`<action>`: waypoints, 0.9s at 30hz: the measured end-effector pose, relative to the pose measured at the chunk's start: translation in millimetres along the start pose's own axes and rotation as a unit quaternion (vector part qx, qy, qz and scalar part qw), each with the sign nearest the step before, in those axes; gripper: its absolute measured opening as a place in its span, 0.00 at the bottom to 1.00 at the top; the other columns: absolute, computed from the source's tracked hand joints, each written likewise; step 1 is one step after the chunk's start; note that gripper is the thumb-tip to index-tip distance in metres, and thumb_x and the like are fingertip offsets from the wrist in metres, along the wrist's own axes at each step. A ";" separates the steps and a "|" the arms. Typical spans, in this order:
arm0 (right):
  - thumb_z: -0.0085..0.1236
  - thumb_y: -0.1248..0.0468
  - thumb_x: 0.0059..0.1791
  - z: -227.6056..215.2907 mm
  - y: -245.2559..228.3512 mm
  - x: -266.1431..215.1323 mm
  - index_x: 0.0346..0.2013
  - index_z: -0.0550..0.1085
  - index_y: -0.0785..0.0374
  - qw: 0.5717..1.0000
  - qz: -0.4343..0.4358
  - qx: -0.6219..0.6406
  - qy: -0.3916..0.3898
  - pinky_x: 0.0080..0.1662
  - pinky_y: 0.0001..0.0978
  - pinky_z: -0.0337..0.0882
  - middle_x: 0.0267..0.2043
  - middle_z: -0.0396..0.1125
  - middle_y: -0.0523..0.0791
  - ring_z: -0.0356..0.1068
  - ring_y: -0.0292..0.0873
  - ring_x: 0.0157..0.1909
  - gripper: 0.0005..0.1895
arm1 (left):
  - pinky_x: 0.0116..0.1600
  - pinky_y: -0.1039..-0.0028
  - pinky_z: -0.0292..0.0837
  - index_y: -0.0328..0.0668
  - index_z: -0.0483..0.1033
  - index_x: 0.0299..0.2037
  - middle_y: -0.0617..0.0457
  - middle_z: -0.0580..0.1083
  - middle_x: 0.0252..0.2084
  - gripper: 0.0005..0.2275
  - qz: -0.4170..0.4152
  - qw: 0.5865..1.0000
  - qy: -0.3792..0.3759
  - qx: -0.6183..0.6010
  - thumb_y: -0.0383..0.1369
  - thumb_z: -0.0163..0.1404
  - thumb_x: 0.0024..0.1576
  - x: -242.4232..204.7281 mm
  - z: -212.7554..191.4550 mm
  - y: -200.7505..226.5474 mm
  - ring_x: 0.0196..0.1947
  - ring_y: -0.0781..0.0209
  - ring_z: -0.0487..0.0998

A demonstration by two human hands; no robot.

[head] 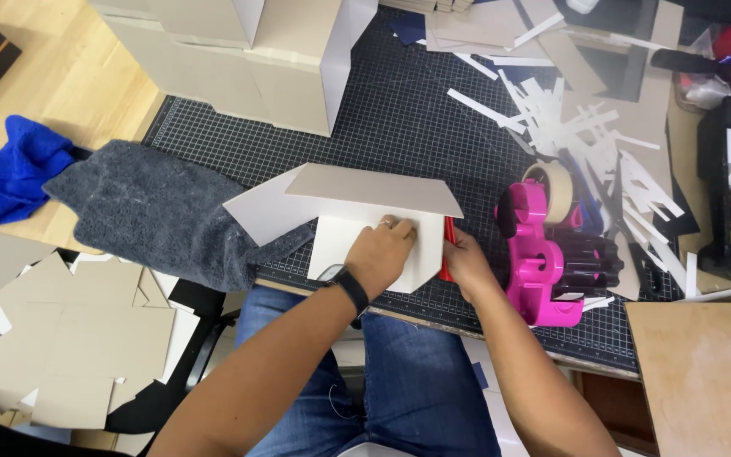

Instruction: Folding cardboard templates and applying tape to assemble small boxes.

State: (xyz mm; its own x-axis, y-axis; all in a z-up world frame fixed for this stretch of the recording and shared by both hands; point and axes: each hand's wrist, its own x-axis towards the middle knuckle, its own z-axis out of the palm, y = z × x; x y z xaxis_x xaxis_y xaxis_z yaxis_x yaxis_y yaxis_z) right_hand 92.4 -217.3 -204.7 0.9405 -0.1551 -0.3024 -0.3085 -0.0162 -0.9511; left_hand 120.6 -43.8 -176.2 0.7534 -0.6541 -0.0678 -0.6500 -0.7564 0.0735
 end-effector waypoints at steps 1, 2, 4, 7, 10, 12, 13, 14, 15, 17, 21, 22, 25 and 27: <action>0.53 0.63 0.54 -2.1 8.8 4.5 0.50 0.79 0.67 1.000 0.003 -0.001 -0.003 0.41 0.39 0.76 0.37 0.75 0.53 0.74 0.49 0.37 0.14 | 0.48 0.59 0.78 0.46 0.75 0.59 0.55 0.71 0.57 0.17 -0.003 1.000 -0.002 -0.002 0.26 0.42 0.62 0.4 1.2 0.5 0.60 0.47 0.71; 0.54 0.63 0.54 -5.2 16.6 10.2 0.49 0.79 0.67 1.000 0.007 -0.004 -0.003 0.38 0.38 0.76 0.35 0.74 0.52 0.74 0.48 0.34 0.13 | 0.49 0.60 0.78 0.46 0.75 0.60 0.55 0.71 0.57 0.17 -0.007 1.000 -0.004 0.000 0.25 0.41 0.62 3.1 1.7 0.6 0.60 0.47 0.71; 0.55 0.62 0.54 -7.4 17.4 13.9 0.47 0.80 0.66 1.000 0.013 -0.006 -0.002 0.36 0.38 0.76 0.33 0.74 0.51 0.74 0.48 0.31 0.13 | 0.49 0.60 0.77 0.45 0.75 0.60 0.55 0.71 0.57 0.17 -0.010 1.000 -0.006 0.002 0.25 0.41 0.62 4.6 3.2 0.6 0.61 0.47 0.71; 0.55 0.64 0.53 -1.9 0.5 3.3 0.45 0.80 0.66 1.000 -0.003 -0.001 -0.008 0.35 0.37 0.76 0.32 0.74 0.49 0.74 0.47 0.31 0.11 | 0.52 0.59 0.75 0.50 0.71 0.63 0.57 0.68 0.58 0.19 -0.018 1.000 0.011 0.011 0.27 0.42 0.62 -2.9 10.6 1.8 0.60 0.46 0.71; 0.55 0.64 0.53 2.1 -15.5 -0.9 0.43 0.80 0.67 1.000 -0.006 0.000 -0.005 0.35 0.36 0.75 0.30 0.72 0.50 0.73 0.46 0.31 0.10 | 0.53 0.59 0.74 0.50 0.69 0.65 0.56 0.67 0.58 0.19 -0.024 1.000 0.018 0.006 0.27 0.41 0.63 -2.0 8.8 -0.1 0.61 0.45 0.69; 0.55 0.64 0.53 2.5 -18.1 -4.5 0.42 0.80 0.67 1.000 -0.009 -0.008 -0.011 0.35 0.38 0.75 0.30 0.73 0.51 0.73 0.47 0.30 0.10 | 0.53 0.57 0.73 0.54 0.67 0.67 0.55 0.67 0.58 0.21 -0.032 0.999 0.011 0.007 0.27 0.40 0.63 -8.4 -1.5 -0.8 0.61 0.45 0.69; 0.55 0.64 0.53 1.7 -14.8 -4.4 0.42 0.80 0.67 1.000 -0.005 -0.009 -0.011 0.35 0.38 0.75 0.30 0.73 0.51 0.73 0.47 0.30 0.10 | 0.53 0.57 0.73 0.54 0.67 0.67 0.55 0.67 0.58 0.21 -0.032 0.999 0.008 0.005 0.27 0.40 0.63 -8.3 -0.9 1.2 0.61 0.45 0.69; 0.55 0.64 0.54 2.1 -13.1 -2.3 0.42 0.80 0.66 1.000 -0.004 -0.004 -0.009 0.34 0.37 0.76 0.31 0.73 0.51 0.74 0.48 0.30 0.10 | 0.51 0.57 0.73 0.54 0.66 0.67 0.55 0.68 0.58 0.21 -0.040 0.999 0.003 -0.001 0.27 0.40 0.63 -7.9 -1.5 1.5 0.60 0.45 0.70; 0.55 0.64 0.54 2.5 -11.8 -0.6 0.42 0.80 0.66 1.000 -0.004 0.000 -0.007 0.34 0.37 0.77 0.31 0.73 0.51 0.75 0.49 0.30 0.10 | 0.50 0.57 0.74 0.54 0.66 0.68 0.54 0.68 0.58 0.22 -0.049 0.999 -0.001 -0.006 0.27 0.40 0.63 -7.6 -2.7 2.0 0.59 0.45 0.71; 0.55 0.64 0.54 3.4 -14.5 -2.1 0.42 0.80 0.66 1.000 -0.004 0.001 -0.006 0.33 0.38 0.77 0.31 0.74 0.51 0.75 0.49 0.30 0.10 | 0.46 0.58 0.74 0.53 0.65 0.69 0.53 0.72 0.52 0.22 -0.043 0.999 -0.010 0.001 0.28 0.39 0.64 -6.8 0.3 -3.0 0.54 0.46 0.75; 0.56 0.64 0.54 6.7 -21.7 -9.2 0.41 0.80 0.67 1.000 -0.003 0.009 -0.004 0.32 0.38 0.77 0.29 0.73 0.51 0.75 0.48 0.29 0.09 | 0.36 0.62 0.77 0.54 0.61 0.72 0.52 0.80 0.34 0.23 -0.048 0.998 -0.045 -0.015 0.33 0.36 0.66 -7.3 -2.3 -6.2 0.37 0.51 0.82; 0.56 0.64 0.54 6.6 -22.2 -8.8 0.41 0.80 0.67 1.000 -0.005 0.007 -0.005 0.32 0.38 0.77 0.29 0.73 0.51 0.75 0.48 0.29 0.09 | 0.36 0.62 0.77 0.54 0.61 0.72 0.52 0.80 0.34 0.23 -0.050 0.998 -0.043 -0.015 0.33 0.36 0.66 -7.5 -2.7 -6.6 0.37 0.51 0.82; 0.56 0.64 0.54 6.2 -18.1 -6.9 0.40 0.81 0.65 1.000 -0.002 0.001 0.002 0.31 0.38 0.77 0.29 0.73 0.51 0.75 0.47 0.29 0.09 | 0.35 0.62 0.78 0.52 0.59 0.73 0.51 0.81 0.31 0.23 -0.046 0.996 -0.072 -0.034 0.33 0.35 0.66 -7.1 0.6 -6.8 0.33 0.51 0.83; 0.55 0.63 0.55 5.0 -11.6 -0.9 0.42 0.80 0.67 1.000 -0.003 0.010 0.002 0.29 0.38 0.77 0.30 0.74 0.53 0.75 0.49 0.27 0.10 | 0.32 0.63 0.77 0.51 0.58 0.74 0.51 0.80 0.29 0.24 -0.045 0.996 -0.076 -0.027 0.30 0.34 0.65 -3.4 6.8 -6.5 0.30 0.53 0.83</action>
State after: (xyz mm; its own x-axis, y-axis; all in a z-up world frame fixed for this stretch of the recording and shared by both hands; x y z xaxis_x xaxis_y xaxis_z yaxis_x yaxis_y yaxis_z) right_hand 95.9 -212.0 -193.7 0.9418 -0.1587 -0.2965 -0.2999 0.0021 -0.9540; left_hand 121.6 -36.8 -183.2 0.7817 -0.5810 -0.2266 -0.5714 -0.8128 0.1130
